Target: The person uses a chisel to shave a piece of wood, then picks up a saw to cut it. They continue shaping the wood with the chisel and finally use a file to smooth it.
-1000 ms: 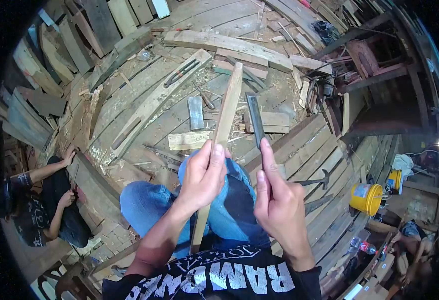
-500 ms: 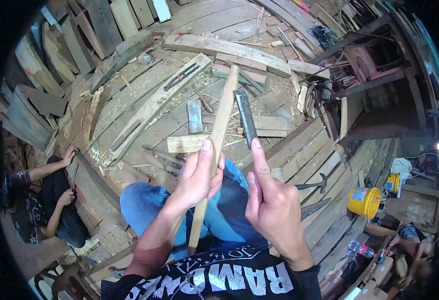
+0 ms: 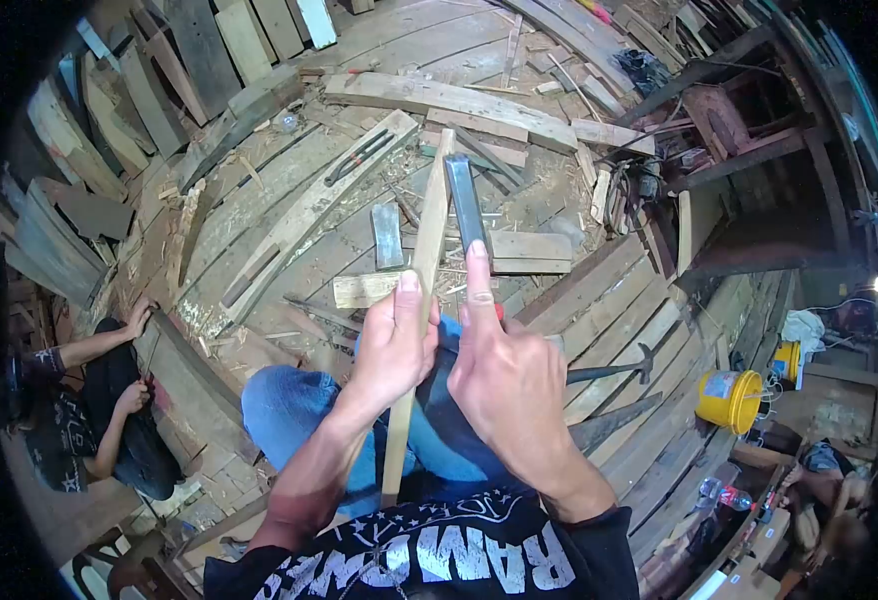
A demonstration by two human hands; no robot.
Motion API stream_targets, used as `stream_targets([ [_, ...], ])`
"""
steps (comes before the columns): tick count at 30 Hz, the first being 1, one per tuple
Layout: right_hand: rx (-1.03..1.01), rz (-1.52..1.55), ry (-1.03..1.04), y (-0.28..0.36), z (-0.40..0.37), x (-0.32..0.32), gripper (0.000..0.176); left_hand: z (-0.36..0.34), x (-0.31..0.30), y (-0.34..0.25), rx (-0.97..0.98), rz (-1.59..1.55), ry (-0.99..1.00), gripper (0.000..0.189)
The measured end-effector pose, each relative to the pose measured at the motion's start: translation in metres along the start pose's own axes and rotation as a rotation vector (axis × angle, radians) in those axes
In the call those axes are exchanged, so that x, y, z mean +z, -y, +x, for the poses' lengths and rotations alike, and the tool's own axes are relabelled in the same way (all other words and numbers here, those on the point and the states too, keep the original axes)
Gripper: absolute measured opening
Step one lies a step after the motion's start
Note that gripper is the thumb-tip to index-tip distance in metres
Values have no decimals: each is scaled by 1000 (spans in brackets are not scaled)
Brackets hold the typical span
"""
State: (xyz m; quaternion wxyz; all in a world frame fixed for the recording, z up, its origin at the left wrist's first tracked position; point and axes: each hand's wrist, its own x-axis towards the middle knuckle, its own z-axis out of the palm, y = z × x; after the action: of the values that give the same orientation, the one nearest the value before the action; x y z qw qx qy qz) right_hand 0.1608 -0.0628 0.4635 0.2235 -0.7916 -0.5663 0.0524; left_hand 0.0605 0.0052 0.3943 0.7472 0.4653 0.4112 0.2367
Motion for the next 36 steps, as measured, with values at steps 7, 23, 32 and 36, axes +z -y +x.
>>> stream_targets([
  [7, -25, 21, -15, -2, 4, 9, 57, -1, -5, -5, -92, -119, 17, 54],
  [23, 133, 231, 31, -5, -2, -35, 52, -14, -7, -9, -61, -125, 157, 53],
  [32, 70, 207, 78, 0, -5, -29, 51, -17, -4, -4, -87, -122, 75, 50],
  [36, 21, 121, -15, 5, -6, -7, 52, -10, -1, 2, 30, 30, -3, 54],
])
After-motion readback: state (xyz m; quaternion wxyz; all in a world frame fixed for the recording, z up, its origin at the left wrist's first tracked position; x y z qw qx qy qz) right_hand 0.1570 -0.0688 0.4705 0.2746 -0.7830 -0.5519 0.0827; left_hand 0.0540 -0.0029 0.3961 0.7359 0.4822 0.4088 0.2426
